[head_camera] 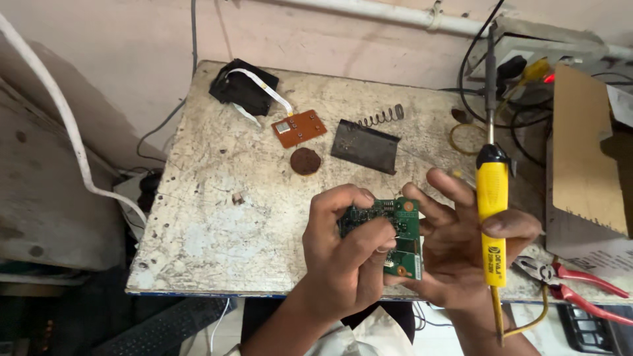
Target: The person solders components onto a green circuit board at a workbench. They hold the board in one hand and a soldering iron in the other, touch the iron to points on the board, use solder wire from a spool, and reposition the board repeatedly to work on different areas.
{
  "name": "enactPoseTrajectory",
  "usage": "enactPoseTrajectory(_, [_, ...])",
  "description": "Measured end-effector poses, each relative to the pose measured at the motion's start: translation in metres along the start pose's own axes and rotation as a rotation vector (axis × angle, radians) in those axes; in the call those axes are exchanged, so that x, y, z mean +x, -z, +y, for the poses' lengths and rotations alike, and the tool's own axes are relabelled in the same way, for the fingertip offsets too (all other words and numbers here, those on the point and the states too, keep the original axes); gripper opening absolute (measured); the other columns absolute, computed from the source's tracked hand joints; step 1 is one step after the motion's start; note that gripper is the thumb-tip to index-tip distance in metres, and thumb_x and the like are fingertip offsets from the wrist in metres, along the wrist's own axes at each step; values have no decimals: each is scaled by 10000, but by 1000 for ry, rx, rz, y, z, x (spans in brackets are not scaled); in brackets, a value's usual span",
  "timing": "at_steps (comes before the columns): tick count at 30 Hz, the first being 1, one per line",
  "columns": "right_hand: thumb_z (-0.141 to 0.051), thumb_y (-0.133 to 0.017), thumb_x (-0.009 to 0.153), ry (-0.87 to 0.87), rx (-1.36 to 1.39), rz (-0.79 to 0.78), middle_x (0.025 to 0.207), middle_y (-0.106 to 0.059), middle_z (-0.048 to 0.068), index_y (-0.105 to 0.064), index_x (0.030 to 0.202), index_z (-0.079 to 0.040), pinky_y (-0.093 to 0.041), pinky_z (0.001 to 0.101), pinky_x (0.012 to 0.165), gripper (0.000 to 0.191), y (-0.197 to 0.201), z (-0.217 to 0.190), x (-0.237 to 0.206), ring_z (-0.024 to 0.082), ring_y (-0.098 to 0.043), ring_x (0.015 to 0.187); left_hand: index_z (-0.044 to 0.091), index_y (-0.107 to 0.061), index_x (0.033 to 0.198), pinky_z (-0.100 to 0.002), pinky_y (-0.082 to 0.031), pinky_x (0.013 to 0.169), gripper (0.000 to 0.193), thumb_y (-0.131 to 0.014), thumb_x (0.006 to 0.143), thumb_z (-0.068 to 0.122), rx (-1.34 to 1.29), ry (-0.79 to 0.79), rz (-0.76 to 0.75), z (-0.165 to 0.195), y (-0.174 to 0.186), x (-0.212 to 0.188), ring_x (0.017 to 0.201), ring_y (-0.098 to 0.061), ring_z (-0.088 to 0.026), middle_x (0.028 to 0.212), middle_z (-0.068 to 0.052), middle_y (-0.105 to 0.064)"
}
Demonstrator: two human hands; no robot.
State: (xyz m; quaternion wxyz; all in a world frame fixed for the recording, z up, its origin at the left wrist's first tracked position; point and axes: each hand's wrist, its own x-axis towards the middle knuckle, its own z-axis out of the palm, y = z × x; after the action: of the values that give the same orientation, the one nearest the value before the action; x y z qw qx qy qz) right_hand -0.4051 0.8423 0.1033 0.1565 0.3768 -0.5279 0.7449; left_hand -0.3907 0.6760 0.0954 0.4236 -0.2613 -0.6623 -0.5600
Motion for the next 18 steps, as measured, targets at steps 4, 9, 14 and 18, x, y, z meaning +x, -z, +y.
enactPoseTrajectory(4, [-32, -944, 787, -10, -4, -8, 1581, -416, 265, -355, 1291, -251, -607, 476, 1071, 805, 0, -5, 1, 361, -551, 1433, 113, -651, 1161, -297, -568, 782, 93, -660, 1068, 112, 15, 19, 10, 6, 0, 3, 918, -657, -178, 1265, -138, -502])
enactPoseTrajectory(9, [-21, -946, 786, -16, 11, -4, 1579, -424, 274, -350, 1290, -246, -608, 477, 1073, 812, -1, -8, 0, 366, -555, 1426, 106, -662, 1153, -296, -561, 756, 91, -650, 1063, 109, 30, 21, 11, 8, 1, 3, 922, -654, -184, 1222, -130, -504])
enactPoseTrajectory(14, [-32, -939, 786, 13, -41, -9, 1574, -434, 271, -341, 1338, -263, -612, 470, 1071, 846, 1, -9, -3, 351, -566, 1415, 106, -665, 1123, -289, -559, 739, 73, -660, 1052, 119, 36, 19, 16, 12, -2, 2, 924, -656, -190, 1200, -130, -506])
enactPoseTrajectory(18, [-49, -934, 780, 28, -94, -16, 1568, -438, 269, -332, 1338, -271, -629, 461, 1048, 850, 0, -10, -3, 340, -575, 1404, 99, -649, 1140, -296, -579, 794, 64, -637, 1079, 117, 3, -7, 23, 13, -1, 3, 962, -674, -208, 1231, -133, -500])
